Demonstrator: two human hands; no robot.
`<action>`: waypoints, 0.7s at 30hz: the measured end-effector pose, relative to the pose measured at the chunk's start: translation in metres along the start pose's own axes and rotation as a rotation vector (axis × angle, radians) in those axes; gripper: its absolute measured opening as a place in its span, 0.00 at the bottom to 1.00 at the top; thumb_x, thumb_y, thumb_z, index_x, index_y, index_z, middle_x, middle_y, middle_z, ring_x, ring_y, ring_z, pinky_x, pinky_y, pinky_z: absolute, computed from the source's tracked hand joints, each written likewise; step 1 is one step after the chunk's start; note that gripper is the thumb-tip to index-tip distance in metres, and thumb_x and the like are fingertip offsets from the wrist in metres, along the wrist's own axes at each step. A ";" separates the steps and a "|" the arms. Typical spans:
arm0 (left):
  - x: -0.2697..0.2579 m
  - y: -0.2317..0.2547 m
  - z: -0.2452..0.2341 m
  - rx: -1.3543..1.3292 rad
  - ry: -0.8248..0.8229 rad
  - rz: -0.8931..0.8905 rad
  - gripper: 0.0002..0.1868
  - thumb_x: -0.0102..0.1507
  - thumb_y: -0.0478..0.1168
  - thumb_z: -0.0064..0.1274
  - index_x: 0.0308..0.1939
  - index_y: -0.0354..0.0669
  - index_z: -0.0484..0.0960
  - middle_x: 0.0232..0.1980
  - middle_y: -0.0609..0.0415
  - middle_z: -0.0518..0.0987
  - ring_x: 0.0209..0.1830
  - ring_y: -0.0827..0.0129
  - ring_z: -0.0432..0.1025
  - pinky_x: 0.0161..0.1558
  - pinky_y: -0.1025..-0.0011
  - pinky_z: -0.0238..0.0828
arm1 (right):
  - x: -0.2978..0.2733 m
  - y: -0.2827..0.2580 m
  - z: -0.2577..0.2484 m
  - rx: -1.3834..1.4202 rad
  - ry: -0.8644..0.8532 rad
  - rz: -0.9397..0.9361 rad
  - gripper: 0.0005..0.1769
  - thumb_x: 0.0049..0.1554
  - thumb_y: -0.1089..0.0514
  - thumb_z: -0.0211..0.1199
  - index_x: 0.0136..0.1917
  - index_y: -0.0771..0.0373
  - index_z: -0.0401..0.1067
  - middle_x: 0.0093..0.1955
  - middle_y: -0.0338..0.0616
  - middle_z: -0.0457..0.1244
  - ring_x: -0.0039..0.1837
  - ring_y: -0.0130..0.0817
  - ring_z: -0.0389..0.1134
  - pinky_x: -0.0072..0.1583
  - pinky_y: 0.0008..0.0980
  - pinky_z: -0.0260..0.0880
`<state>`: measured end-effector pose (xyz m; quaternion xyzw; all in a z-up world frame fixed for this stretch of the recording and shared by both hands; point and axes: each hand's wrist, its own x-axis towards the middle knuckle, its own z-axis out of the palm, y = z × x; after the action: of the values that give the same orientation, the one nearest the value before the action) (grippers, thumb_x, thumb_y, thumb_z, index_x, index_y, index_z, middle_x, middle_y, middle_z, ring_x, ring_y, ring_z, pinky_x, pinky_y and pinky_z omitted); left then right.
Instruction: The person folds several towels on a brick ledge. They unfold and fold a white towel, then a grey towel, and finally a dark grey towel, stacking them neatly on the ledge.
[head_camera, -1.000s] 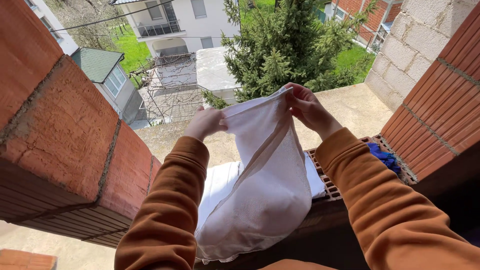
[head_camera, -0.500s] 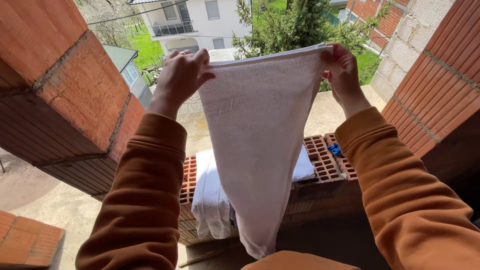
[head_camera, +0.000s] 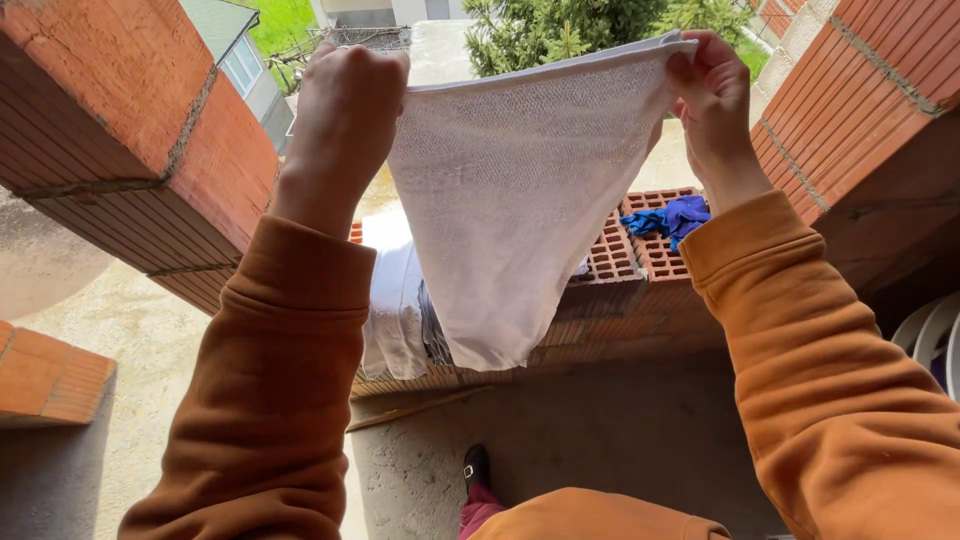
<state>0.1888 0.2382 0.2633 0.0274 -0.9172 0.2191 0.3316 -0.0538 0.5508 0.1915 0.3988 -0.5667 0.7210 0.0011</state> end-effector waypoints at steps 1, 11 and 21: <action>-0.005 0.004 0.002 -0.004 -0.007 -0.001 0.14 0.48 0.24 0.59 0.22 0.51 0.77 0.15 0.56 0.74 0.15 0.60 0.69 0.45 0.63 0.74 | -0.006 0.000 -0.003 0.000 0.000 0.008 0.06 0.68 0.62 0.56 0.53 0.50 0.70 0.47 0.28 0.63 0.53 0.26 0.61 0.54 0.35 0.67; -0.033 0.033 -0.042 -0.145 -0.069 -0.170 0.12 0.47 0.23 0.51 0.20 0.48 0.75 0.20 0.51 0.72 0.21 0.55 0.68 0.25 0.60 0.63 | -0.032 -0.007 -0.005 0.041 0.025 -0.079 0.03 0.69 0.60 0.61 0.56 0.53 0.74 0.48 0.29 0.65 0.52 0.24 0.61 0.56 0.26 0.63; -0.052 0.000 -0.026 -0.820 -0.494 -0.337 0.09 0.63 0.39 0.65 0.38 0.40 0.81 0.34 0.48 0.81 0.26 0.66 0.70 0.25 0.66 0.66 | -0.047 0.034 0.001 0.168 -0.032 0.183 0.05 0.68 0.62 0.58 0.51 0.54 0.74 0.45 0.34 0.66 0.47 0.23 0.64 0.46 0.17 0.71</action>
<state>0.2446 0.2439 0.2490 0.0935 -0.9617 -0.2287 0.1188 -0.0365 0.5586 0.1369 0.3554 -0.5384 0.7565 -0.1072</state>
